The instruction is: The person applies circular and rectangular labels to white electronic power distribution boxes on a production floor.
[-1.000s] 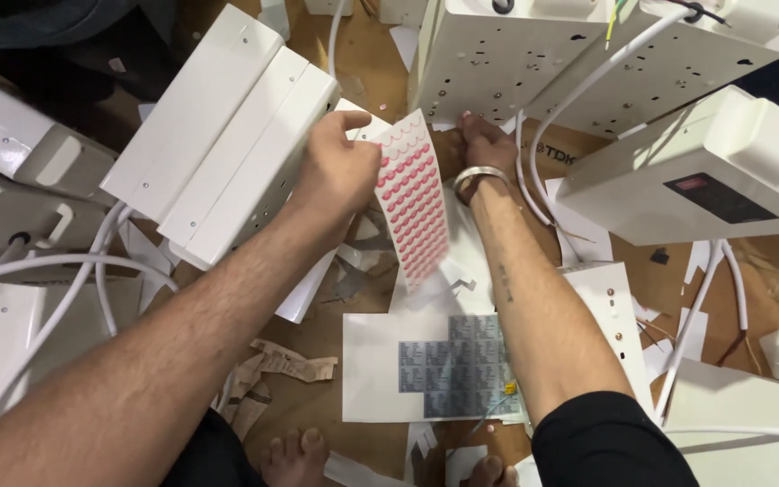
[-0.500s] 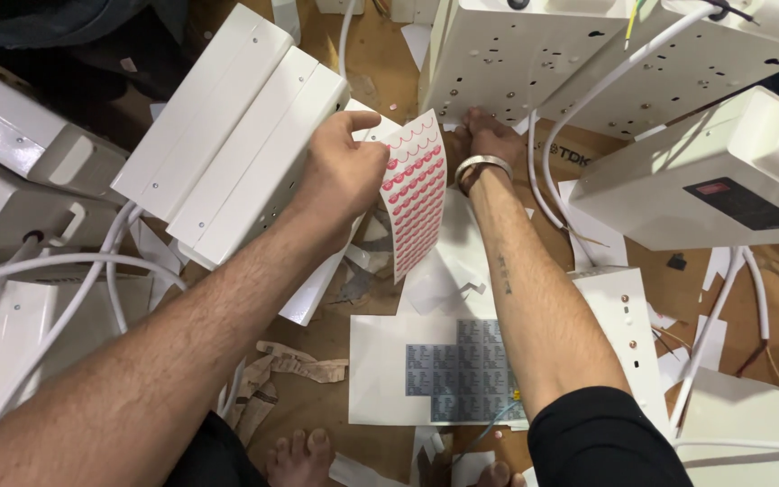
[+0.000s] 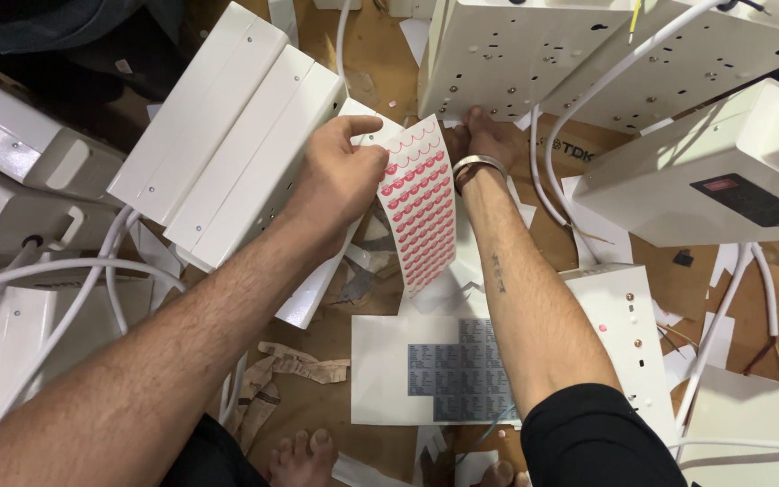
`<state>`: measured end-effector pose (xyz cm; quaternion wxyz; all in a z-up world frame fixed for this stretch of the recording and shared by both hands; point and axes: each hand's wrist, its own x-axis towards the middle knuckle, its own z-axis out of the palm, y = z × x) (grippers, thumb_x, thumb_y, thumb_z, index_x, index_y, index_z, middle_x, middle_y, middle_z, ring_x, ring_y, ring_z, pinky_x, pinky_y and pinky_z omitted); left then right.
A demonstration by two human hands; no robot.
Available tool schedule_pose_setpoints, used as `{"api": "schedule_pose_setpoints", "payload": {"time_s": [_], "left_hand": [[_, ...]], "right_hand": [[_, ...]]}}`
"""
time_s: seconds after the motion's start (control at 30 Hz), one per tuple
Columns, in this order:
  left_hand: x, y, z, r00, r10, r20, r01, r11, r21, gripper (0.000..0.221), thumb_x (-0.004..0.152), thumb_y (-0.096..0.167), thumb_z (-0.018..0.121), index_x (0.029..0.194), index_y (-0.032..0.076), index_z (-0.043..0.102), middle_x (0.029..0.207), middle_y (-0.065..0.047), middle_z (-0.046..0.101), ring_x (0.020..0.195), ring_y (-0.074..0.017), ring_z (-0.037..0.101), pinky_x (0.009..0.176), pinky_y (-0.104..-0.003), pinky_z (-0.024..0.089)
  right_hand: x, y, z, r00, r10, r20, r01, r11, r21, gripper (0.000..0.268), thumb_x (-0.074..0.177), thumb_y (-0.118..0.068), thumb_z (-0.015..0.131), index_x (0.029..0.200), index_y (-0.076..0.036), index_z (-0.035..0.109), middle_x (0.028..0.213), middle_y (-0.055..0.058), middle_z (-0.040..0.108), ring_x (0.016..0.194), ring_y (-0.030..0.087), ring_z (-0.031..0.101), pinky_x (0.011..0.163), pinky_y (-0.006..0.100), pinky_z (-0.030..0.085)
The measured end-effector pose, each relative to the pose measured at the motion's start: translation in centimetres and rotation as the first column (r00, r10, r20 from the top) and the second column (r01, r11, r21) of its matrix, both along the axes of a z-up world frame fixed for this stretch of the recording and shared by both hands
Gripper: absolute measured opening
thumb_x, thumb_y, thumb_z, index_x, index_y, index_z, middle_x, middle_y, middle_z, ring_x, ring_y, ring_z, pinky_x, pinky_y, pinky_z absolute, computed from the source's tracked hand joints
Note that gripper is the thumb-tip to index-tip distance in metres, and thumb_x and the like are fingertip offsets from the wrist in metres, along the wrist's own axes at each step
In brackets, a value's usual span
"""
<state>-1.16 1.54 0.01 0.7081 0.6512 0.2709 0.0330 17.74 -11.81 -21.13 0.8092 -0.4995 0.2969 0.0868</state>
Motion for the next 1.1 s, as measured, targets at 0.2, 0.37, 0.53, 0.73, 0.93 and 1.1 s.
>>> {"api": "schedule_pose_setpoints", "payload": {"time_s": [0.2,0.37,0.53,0.73,0.93,1.1], "left_hand": [[0.1,0.0,0.5,1.000,-0.013,-0.023,0.012,0.999,-0.030,0.054,0.085,0.003,0.052,0.137,-0.011,0.047,0.102,-0.021,0.073,0.089,-0.0202,0.075,0.075,-0.030,0.062],[0.1,-0.1,0.1,1.000,-0.007,-0.018,0.007,1.000,-0.003,0.053,0.085,0.003,0.053,0.136,-0.012,0.050,0.101,-0.020,0.073,0.086,-0.0205,0.074,0.072,-0.031,0.061],[-0.1,0.2,-0.3,1.000,-0.007,0.007,0.007,1.000,-0.029,0.052,0.086,0.004,0.053,0.135,-0.012,0.050,0.100,-0.020,0.073,0.087,-0.0206,0.074,0.073,-0.030,0.060],[-0.1,0.4,0.1,0.999,-0.023,-0.032,0.023,1.000,-0.007,0.053,0.086,0.003,0.053,0.136,-0.013,0.050,0.100,-0.020,0.073,0.088,-0.0197,0.074,0.075,-0.030,0.060],[-0.1,0.4,0.2,0.998,-0.019,-0.054,0.017,0.999,-0.036,0.053,0.085,0.003,0.053,0.137,-0.010,0.050,0.101,-0.019,0.073,0.088,-0.0185,0.073,0.075,-0.031,0.060],[-0.2,0.4,0.7,0.998,-0.026,-0.065,0.024,1.000,-0.019,0.052,0.086,0.003,0.053,0.136,-0.010,0.051,0.102,-0.020,0.073,0.090,-0.0194,0.074,0.076,-0.030,0.061]], "right_hand": [[-0.6,-0.5,-0.7,0.996,0.017,0.082,-0.029,0.989,0.148,0.007,0.094,-0.006,0.071,0.097,0.000,0.070,0.080,0.008,0.070,0.061,0.017,0.064,0.054,0.031,0.058],[-0.9,0.4,0.1,0.995,0.002,0.096,-0.019,0.984,0.175,0.010,0.094,-0.007,0.073,0.094,0.003,0.070,0.078,0.009,0.070,0.058,0.018,0.062,0.050,0.032,0.055],[-0.1,1.2,-0.2,0.996,-0.008,0.093,-0.002,0.994,0.110,0.011,0.094,-0.008,0.071,0.093,0.003,0.072,0.079,0.009,0.072,0.057,0.018,0.061,0.046,0.030,0.050],[0.0,2.1,1.1,0.996,-0.074,0.050,0.071,0.995,0.065,0.009,0.093,-0.005,0.070,0.090,0.004,0.070,0.075,0.009,0.069,0.057,0.017,0.062,0.048,0.029,0.053],[-0.3,2.2,1.7,0.993,-0.113,0.030,0.113,0.993,-0.027,0.011,0.092,-0.005,0.072,0.087,0.004,0.068,0.072,0.011,0.070,0.055,0.018,0.062,0.046,0.031,0.052],[-1.4,2.0,2.9,0.996,-0.090,0.013,0.088,0.991,0.105,0.011,0.091,-0.007,0.071,0.087,0.004,0.069,0.072,0.008,0.067,0.053,0.018,0.059,0.044,0.034,0.053]]}}
